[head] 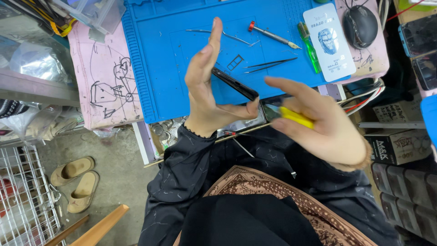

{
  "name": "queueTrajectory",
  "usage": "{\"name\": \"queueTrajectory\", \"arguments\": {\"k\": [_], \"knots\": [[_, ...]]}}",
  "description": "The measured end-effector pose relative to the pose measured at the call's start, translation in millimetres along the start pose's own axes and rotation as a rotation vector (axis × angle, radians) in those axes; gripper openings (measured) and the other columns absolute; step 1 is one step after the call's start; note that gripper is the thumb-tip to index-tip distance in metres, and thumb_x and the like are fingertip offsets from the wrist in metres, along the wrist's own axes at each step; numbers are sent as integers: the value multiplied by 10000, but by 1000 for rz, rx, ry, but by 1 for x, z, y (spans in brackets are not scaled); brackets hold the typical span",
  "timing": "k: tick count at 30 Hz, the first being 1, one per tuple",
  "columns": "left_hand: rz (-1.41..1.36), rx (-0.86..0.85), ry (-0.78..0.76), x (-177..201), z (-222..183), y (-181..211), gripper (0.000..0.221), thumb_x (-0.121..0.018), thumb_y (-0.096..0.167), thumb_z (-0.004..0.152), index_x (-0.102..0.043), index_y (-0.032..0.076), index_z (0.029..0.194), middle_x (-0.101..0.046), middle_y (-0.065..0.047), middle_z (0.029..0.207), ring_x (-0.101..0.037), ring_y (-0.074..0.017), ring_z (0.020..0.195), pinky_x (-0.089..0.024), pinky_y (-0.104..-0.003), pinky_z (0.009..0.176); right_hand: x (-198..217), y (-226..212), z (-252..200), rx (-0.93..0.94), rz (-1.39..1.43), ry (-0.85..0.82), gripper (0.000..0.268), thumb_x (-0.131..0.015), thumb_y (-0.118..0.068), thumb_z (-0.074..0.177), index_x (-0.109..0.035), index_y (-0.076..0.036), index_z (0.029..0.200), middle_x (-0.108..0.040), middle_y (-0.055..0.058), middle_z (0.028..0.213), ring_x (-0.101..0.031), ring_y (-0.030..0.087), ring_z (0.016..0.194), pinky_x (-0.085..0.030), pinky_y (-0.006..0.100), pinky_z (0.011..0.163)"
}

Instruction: The person removes the back cover of a mobile phone by hand and uses a screwdriver to remove screws from the internal frame. They then use a small pry tool to separate components and handle the internal battery and circuit boards.

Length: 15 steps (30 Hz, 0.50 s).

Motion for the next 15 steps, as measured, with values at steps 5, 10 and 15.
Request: {"name": "queueTrajectory", "arguments": {"k": [5, 10, 15], "knots": [[89, -12, -115, -7, 0, 0, 1262, -1019, 328, 737, -130, 394, 1631, -167, -190, 1703, -259, -294, 1558, -268, -495, 1245, -5, 3, 17, 163, -58, 172, 494, -861, -86, 812, -522, -25, 1165, -525, 33, 899, -472, 118, 789, -411, 260, 699], [110, -18, -272, -17, 5, 7, 1390, -1030, 398, 734, -8, 488, 1671, -77, -61, 1725, -60, -308, 1612, -74, -520, 1331, -12, 9, 37, 205, -69, 227, 493, -872, -12, 798, -485, -25, 1102, -584, 43, 1004, -547, 85, 880, -474, 235, 762], [230, 154, 63, -16, -15, 6, 1127, -944, 259, 810, -163, 283, 1623, -184, -148, 1664, -274, -295, 1510, -302, -453, 1234, -12, 42, 43, 227, 107, 455, 414, -784, 84, 945, -423, -49, 1098, -574, 50, 1007, -484, 46, 795, -454, 205, 758]]}}
Point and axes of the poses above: each hand's wrist, its own z-axis towards the middle knuckle, its own x-axis out of the back of the hand, y = z × x, the point moved 2 cm from there along z, towards the middle knuckle
